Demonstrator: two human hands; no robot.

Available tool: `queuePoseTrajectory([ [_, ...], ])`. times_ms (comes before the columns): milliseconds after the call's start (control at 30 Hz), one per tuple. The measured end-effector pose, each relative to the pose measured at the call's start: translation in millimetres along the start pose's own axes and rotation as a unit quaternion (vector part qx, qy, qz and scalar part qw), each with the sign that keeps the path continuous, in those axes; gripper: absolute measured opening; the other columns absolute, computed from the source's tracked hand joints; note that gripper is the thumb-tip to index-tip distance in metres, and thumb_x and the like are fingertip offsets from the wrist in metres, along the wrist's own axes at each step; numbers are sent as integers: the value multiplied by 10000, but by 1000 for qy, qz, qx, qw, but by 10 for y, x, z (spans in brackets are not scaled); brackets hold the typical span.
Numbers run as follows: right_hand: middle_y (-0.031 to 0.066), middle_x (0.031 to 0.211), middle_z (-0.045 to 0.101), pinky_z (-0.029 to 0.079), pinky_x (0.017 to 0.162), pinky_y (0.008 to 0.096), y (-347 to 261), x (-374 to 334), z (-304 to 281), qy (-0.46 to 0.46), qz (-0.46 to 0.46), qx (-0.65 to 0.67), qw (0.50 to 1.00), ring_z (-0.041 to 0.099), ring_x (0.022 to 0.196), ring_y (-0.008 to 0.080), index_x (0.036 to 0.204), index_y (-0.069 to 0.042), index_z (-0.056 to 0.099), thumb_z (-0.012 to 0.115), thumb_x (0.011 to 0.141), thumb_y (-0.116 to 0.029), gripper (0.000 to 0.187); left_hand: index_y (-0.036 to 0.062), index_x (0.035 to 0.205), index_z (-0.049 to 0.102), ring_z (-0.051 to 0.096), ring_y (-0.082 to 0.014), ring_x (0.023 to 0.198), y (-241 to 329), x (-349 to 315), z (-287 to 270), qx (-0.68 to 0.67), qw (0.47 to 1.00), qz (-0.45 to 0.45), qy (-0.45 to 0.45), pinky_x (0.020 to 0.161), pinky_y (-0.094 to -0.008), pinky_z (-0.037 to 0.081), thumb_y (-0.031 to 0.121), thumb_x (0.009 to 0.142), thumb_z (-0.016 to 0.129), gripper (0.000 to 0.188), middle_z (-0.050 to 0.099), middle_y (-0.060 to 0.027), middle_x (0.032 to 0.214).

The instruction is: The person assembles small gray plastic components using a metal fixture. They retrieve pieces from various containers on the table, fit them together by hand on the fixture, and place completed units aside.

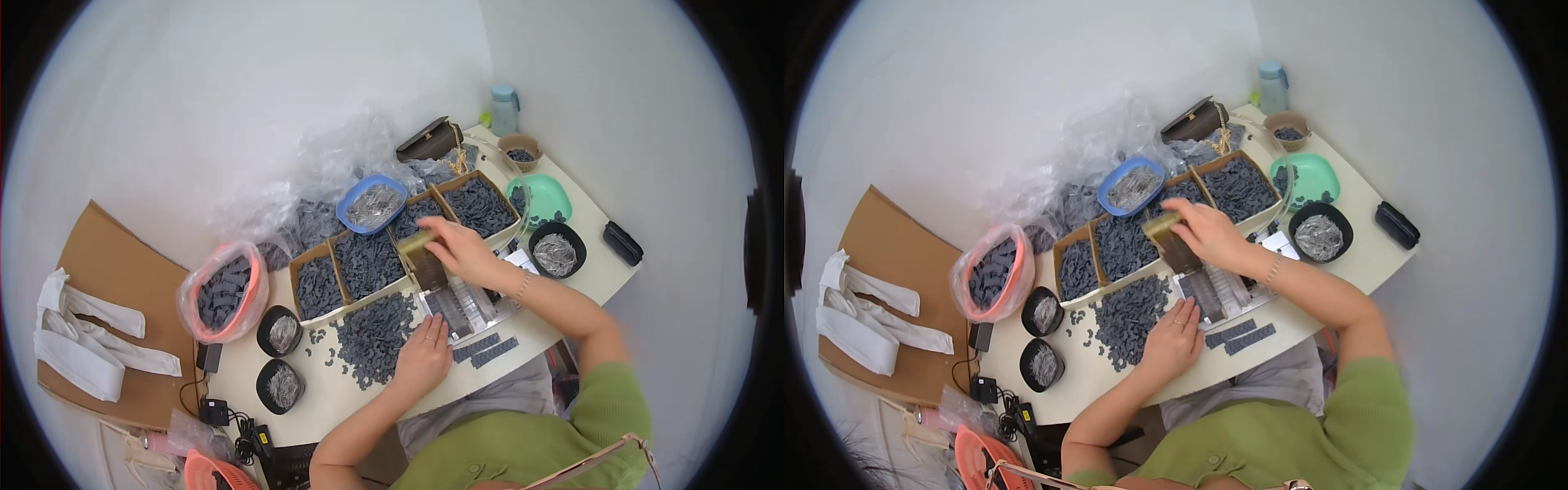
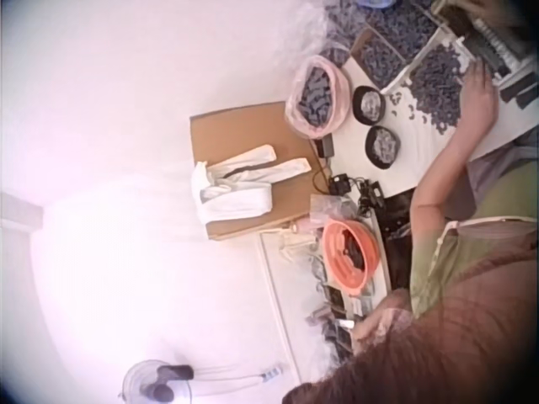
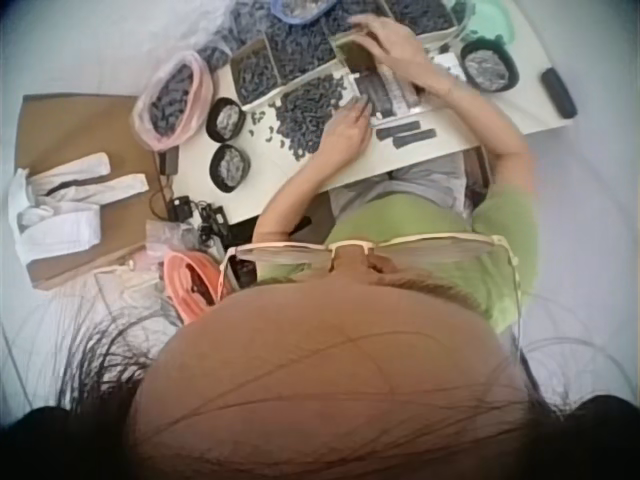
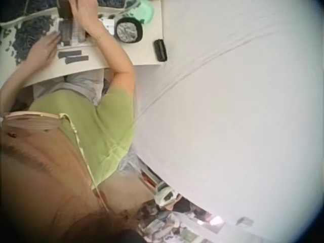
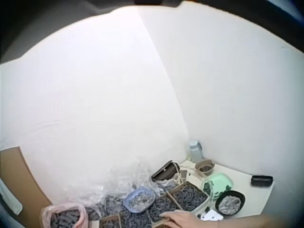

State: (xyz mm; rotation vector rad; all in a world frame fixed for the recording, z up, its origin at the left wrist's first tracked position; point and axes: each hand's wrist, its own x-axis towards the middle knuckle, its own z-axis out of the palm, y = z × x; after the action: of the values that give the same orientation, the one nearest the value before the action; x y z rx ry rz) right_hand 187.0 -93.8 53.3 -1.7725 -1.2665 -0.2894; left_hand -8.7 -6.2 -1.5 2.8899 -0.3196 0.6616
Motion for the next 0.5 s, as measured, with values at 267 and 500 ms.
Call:
queuePoseTrajectory([
  [267, 120, 816, 587, 486, 726, 382, 165, 122, -149, 15, -48, 13, 999, 606, 785, 299, 1020, -49, 608, 641, 844, -169, 216, -35, 798, 629, 661, -291, 823, 145, 273, 40, 142, 983, 8, -114, 650, -316, 550, 82, 655, 606, 186, 661, -268, 965],
  [500, 85, 689, 517, 507, 697, 423, -1099, -368, -1519, -164, -299, 697, 630, 495, 519, 217, 728, -5, 545, 536, 929, -243, 312, 7, 729, 590, 649, -253, 637, -11, 263, -13, 103, 987, -2, -122, 516, -337, 530, 82, 682, 609, 90, 635, -157, 745],
])
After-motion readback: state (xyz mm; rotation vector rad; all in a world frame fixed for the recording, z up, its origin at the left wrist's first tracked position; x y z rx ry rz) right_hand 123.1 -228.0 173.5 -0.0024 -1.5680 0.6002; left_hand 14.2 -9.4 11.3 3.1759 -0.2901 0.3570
